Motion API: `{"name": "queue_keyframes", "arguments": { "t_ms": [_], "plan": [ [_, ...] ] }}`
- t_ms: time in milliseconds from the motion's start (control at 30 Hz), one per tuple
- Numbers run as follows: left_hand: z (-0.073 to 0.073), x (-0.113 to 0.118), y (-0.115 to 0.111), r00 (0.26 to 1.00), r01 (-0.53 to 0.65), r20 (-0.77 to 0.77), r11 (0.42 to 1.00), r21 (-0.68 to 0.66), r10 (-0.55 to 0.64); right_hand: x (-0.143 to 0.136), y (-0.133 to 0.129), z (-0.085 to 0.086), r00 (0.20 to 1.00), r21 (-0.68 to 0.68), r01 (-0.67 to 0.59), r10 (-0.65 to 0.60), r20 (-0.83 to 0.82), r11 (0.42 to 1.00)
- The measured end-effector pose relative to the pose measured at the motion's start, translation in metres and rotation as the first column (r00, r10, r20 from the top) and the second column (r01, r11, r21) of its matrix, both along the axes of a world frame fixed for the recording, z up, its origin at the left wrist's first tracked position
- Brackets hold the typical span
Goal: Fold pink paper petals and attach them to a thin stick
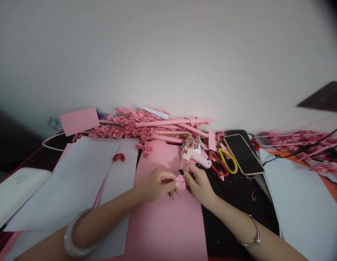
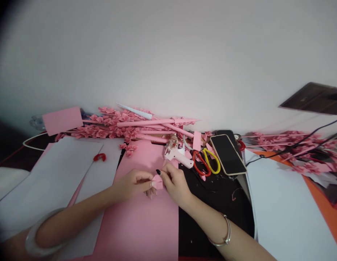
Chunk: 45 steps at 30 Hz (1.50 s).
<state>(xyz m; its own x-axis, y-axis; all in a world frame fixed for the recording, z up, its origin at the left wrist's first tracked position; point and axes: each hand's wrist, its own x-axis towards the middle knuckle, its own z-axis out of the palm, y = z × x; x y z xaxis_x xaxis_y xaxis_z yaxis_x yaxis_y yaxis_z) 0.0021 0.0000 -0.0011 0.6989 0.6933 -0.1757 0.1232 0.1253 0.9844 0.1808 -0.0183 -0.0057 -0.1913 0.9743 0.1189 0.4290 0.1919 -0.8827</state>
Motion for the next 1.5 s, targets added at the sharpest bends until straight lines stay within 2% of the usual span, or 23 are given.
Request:
{"name": "queue_keyframes", "arguments": {
  "t_ms": [100, 267, 467, 667, 800, 1000, 1233, 1500],
  "plan": [
    [-0.001, 0.0008, 0.0001, 1.0, 0.0, 0.011, 1.0, -0.017, 0.0, 0.0006, 0.0004, -0.001, 0.999, -0.012, 0.021, -0.021, -0.046, 1.0],
    [-0.0036, 0.001, 0.0014, 0.995, -0.085, 0.04, 0.993, -0.082, 0.088, 0.0019, 0.0011, -0.0009, 0.985, 0.03, 0.062, -0.057, -0.164, 0.998],
    [-0.0037, 0.001, 0.0024, 0.992, -0.118, 0.031, 0.99, -0.082, 0.121, 0.0013, 0.0013, -0.0017, 0.997, 0.041, -0.001, 0.004, -0.076, 0.999],
    [-0.0038, 0.0016, 0.0022, 0.99, -0.131, 0.031, 0.987, -0.089, 0.134, 0.0028, 0.0012, -0.0052, 0.997, 0.06, 0.042, -0.039, -0.062, 0.997],
    [-0.0063, 0.0013, 0.003, 0.992, -0.122, 0.029, 0.988, -0.096, 0.125, 0.004, 0.0005, -0.0063, 0.998, 0.127, 0.068, -0.066, -0.022, 0.99],
    [-0.0051, 0.0005, 0.0042, 0.989, -0.113, 0.076, 0.985, -0.133, 0.124, 0.0038, -0.0017, -0.0015, 0.998, 0.235, -0.008, -0.006, 0.059, 0.972],
    [0.0015, 0.0018, 0.0046, 0.988, -0.138, 0.056, 0.982, -0.13, 0.146, 0.0037, -0.0021, 0.0014, 0.989, 0.269, -0.062, 0.023, 0.143, 0.961],
    [-0.0004, 0.0015, 0.0056, 0.987, -0.148, 0.046, 0.982, -0.12, 0.154, 0.0045, 0.0002, 0.0006, 0.987, 0.288, -0.081, 0.036, 0.156, 0.954]
  ]
}}
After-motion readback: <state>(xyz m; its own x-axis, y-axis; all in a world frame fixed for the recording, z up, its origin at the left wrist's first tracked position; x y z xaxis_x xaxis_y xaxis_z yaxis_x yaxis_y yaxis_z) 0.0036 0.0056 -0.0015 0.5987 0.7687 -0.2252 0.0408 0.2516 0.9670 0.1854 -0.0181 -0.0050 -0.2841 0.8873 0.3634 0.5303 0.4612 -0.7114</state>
